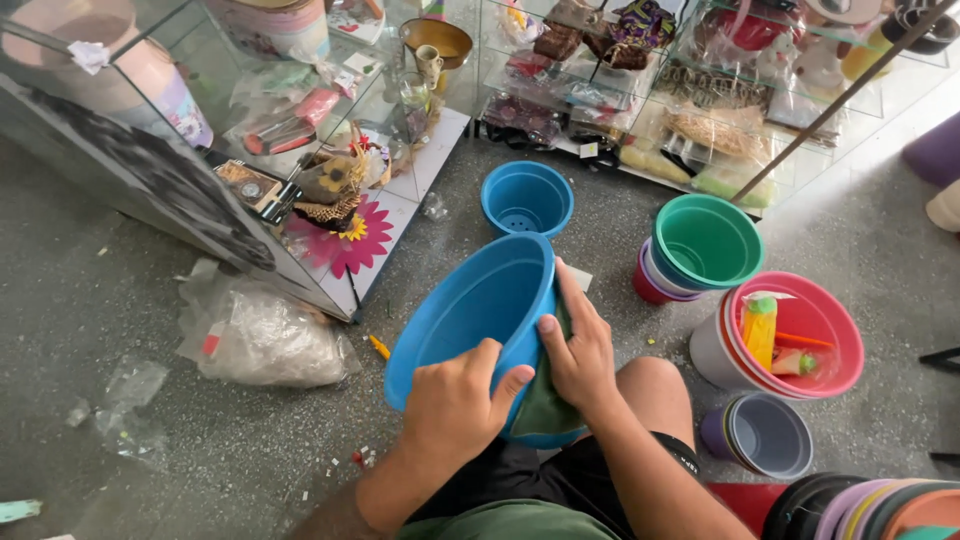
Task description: The person sits on the floor and wipes the inside and outside of a blue plastic bucket using a green cloth. They rotate the bucket and scrub multiple areas, then lift it to show the interior before placing it down.
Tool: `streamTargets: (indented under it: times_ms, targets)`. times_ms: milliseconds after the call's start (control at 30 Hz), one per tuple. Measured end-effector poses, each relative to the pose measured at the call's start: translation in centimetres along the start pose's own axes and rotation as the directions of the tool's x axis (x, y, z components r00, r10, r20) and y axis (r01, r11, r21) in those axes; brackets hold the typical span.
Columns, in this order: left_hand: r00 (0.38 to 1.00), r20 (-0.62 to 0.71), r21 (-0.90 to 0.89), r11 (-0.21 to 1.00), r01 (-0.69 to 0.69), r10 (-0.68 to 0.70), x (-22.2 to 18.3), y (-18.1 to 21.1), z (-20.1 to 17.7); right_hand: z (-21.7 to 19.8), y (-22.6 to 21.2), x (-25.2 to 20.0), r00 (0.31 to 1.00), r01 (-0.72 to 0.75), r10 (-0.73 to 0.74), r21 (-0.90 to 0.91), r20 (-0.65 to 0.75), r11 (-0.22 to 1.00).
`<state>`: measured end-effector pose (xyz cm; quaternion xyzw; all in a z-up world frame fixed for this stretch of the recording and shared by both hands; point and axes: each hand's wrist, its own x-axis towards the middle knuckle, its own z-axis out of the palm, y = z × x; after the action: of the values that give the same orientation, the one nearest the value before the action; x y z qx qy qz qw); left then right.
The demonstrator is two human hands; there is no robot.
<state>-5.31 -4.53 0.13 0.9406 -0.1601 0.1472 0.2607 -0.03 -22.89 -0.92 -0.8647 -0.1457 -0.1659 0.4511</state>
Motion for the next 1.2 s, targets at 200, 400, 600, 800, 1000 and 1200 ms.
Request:
streamTargets:
  times_ms: [200,400,600,800,1000,1200]
  targets:
    - [0.997,-0.025,-0.015,0.997,-0.077,0.077,-0.1,-0.1,0.6,-0.5,3.6,-2.9,0.983,-0.183,0.183,0.040,-0.012,0.982]
    - [0.992,-0.024,0.000,0.992,-0.123,0.123,-0.6,-0.4,0.7,-0.8,5.5,-4.1,0.839,-0.542,0.542,0.163,0.047,0.824]
    - [0.988,-0.071,0.070,0.989,-0.133,0.138,-0.6,-0.4,0.6,0.5,2.1,-5.7,0.939,-0.327,0.334,0.084,-0.084,0.941]
    - [0.989,-0.112,0.051,0.994,-0.093,0.099,-0.6,0.5,0.7,1.6,-4.5,-3.6,0.972,0.185,-0.174,0.059,-0.160,0.981]
    - [0.995,-0.104,0.065,0.998,-0.006,0.013,-0.2,-1.9,0.7,2.8,-3.7,-2.0,0.957,0.000,0.017,0.056,-0.289,0.998]
    - [0.935,-0.321,0.047,0.989,-0.142,0.150,1.2,-2.3,-0.7,1.8,-2.6,0.2,0.737,0.378,-0.198,0.152,-0.646,0.913]
